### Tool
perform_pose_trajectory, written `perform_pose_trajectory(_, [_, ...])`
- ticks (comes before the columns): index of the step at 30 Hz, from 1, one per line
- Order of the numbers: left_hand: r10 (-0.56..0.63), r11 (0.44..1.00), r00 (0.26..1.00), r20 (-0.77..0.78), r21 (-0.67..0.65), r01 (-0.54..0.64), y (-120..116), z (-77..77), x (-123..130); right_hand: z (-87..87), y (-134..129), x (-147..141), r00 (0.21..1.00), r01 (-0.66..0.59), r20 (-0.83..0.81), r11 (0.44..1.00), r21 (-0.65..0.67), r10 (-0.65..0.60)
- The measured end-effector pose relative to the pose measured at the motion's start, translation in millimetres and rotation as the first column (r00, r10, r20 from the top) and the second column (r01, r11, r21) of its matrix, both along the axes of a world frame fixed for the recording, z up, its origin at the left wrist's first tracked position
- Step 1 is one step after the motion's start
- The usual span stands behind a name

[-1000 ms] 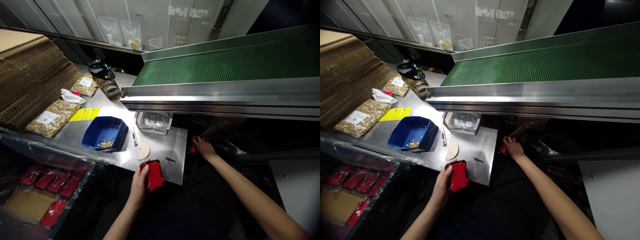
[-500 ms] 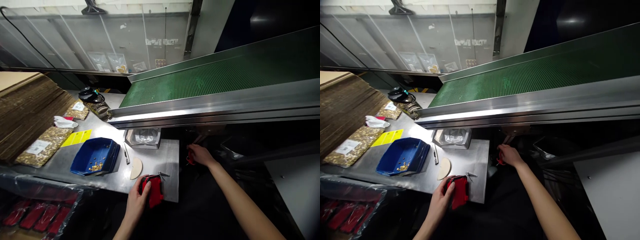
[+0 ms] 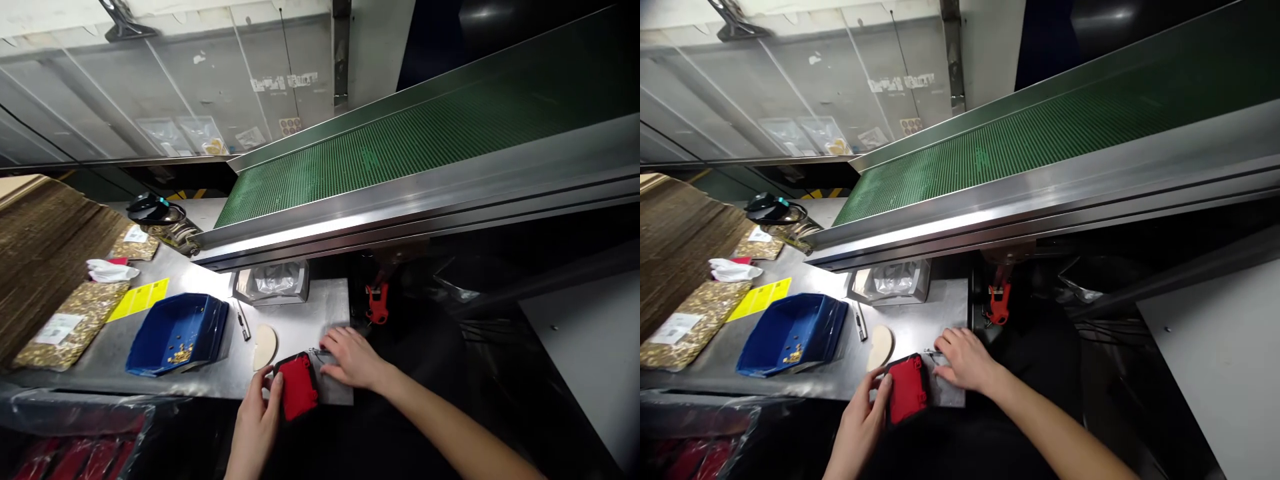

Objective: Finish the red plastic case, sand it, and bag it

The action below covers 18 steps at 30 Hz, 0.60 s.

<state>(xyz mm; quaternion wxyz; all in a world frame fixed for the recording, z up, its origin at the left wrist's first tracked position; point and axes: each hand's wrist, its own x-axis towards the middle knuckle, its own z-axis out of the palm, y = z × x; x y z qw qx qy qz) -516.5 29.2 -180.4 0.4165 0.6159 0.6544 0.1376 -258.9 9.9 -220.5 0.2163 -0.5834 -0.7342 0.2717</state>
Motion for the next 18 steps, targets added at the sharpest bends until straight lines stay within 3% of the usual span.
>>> perform_pose_trajectory(4, [-0.038, 0.995, 0.999, -0.026, 0.090, 0.040, 0, 4.2, 11, -14.8, 4, 6, 0.987, 0.161, -0.028, 0.987, 0.022, -0.161])
perform_pose_trajectory(7, [-0.081, 0.978, 0.992, -0.096, 0.186, 0.098, 6, 19.0, 16, -18.7, 8, 23, 0.966, 0.246, -0.098, 0.969, 0.040, -0.241])
perform_pose_trajectory(9, [-0.145, 0.938, 0.978, -0.149, 0.295, 0.183, 20, 30.4, 19, -19.6, 9, 31, 0.946, 0.291, -0.163, 0.956, 0.048, -0.280])
perform_pose_trajectory(13, [-0.248, 0.869, 0.960, -0.129, 0.409, 0.280, 85, 41.2, 36, -23.3, 14, 37, 0.890, 0.393, -0.273, 0.918, 0.051, -0.366])
perform_pose_trajectory(18, [-0.277, 0.852, 0.929, -0.246, 0.384, 0.356, 188, 29.7, 78, -28.1, 22, 38, 0.858, 0.436, -0.327, 0.899, 0.051, -0.397])
